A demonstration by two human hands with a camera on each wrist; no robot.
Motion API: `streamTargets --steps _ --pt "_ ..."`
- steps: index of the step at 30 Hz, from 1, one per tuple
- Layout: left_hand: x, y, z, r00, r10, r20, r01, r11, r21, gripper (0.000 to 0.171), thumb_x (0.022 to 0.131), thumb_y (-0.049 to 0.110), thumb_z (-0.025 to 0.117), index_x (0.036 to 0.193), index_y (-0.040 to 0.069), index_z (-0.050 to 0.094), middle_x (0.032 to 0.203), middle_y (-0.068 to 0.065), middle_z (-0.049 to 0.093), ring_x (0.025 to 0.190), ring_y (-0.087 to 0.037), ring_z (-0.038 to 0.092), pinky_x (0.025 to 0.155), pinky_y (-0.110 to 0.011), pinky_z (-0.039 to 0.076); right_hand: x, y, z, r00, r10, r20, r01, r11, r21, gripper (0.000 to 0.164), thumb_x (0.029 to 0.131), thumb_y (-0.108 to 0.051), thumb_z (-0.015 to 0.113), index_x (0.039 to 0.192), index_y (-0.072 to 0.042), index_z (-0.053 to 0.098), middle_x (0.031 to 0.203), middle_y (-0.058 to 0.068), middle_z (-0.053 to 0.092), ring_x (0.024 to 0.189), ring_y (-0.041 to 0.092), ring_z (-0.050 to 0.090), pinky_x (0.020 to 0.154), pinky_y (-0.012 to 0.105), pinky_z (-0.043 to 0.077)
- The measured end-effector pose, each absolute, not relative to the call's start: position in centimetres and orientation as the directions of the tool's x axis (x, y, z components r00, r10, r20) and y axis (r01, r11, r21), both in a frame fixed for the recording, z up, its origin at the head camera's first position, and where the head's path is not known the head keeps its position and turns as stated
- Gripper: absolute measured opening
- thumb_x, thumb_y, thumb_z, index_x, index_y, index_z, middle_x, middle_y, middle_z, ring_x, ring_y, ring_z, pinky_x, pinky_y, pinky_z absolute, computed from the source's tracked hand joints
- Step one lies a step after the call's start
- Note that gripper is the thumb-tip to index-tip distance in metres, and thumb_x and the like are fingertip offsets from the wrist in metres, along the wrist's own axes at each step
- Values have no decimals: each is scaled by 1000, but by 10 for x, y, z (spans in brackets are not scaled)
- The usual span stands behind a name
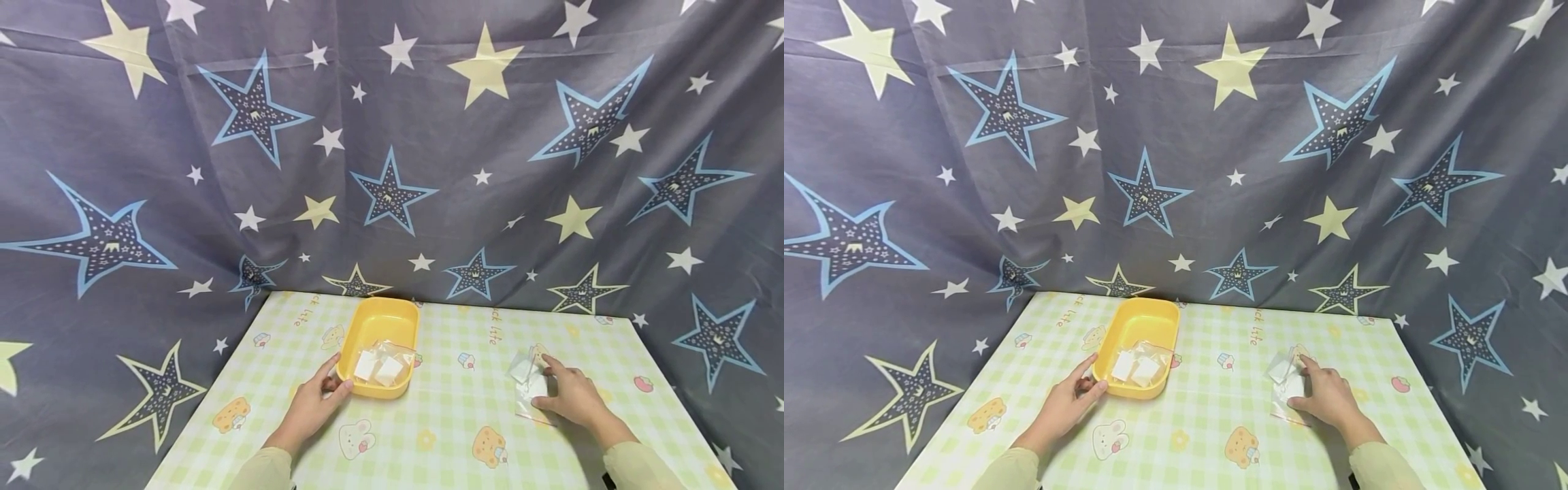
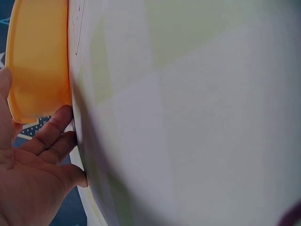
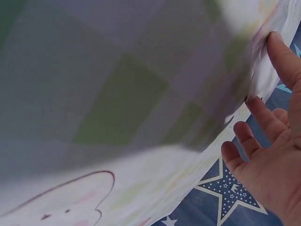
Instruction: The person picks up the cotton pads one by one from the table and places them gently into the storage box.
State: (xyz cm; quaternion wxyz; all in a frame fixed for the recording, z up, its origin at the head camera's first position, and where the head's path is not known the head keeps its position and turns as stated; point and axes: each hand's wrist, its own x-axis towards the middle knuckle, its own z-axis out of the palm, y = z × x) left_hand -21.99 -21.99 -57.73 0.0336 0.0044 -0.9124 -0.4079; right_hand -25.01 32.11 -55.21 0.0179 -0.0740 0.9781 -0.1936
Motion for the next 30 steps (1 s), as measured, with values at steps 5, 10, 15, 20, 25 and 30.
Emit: streamTargets --steps 5,10,15,20,25,30 --pt "-219 -220 -578 -997 -31 70 32 665 747 78 100 55 72 166 28 41 96 7 77 93 -9 65 108 -54 51 -250 322 -549 -989 -146 -16 -129 917 -377 111 78 -41 95 161 3 37 134 23 71 129 60 54 106 79 39" --pt "-219 -220 -580 -997 -29 72 34 661 749 79 99 57 71 166 28 41 99 6 78 95 -10 67 111 -58 50 -249 324 -548 -988 -148 -36 -124 921 -368 113 78 -43 95 162 3 35 132 22 72 128 58 55 106 79 38" --pt "-219 -219 -578 -998 -40 54 14 658 753 79 99 57 71 166 28 40 100 5 78 99 -12 68 114 -61 48 -249 327 -546 -986 -167 0 -157 929 -336 112 75 -42 97 160 4 39 125 20 74 121 54 61 102 75 44" --pt "-219 -218 -575 -998 -49 41 -2 666 746 79 100 57 71 167 28 40 102 4 78 103 -14 69 116 -62 46 -247 329 -543 -983 -178 31 -179 926 -333 112 74 -41 98 159 4 40 122 20 75 114 51 65 99 71 49" --pt "-219 -218 -575 -998 -48 38 -4 667 745 80 100 58 70 167 28 39 101 4 78 102 -14 68 117 -62 45 -244 331 -540 -983 -178 45 -183 926 -332 110 75 -39 97 159 4 40 122 19 75 112 50 67 98 70 50" --pt "-219 -218 -576 -998 -43 43 4 662 749 80 99 59 70 167 29 39 101 5 78 102 -13 69 117 -63 45 -243 333 -541 -986 -159 57 -169 930 -326 101 79 -28 95 157 6 42 114 16 77 106 46 68 95 68 51"
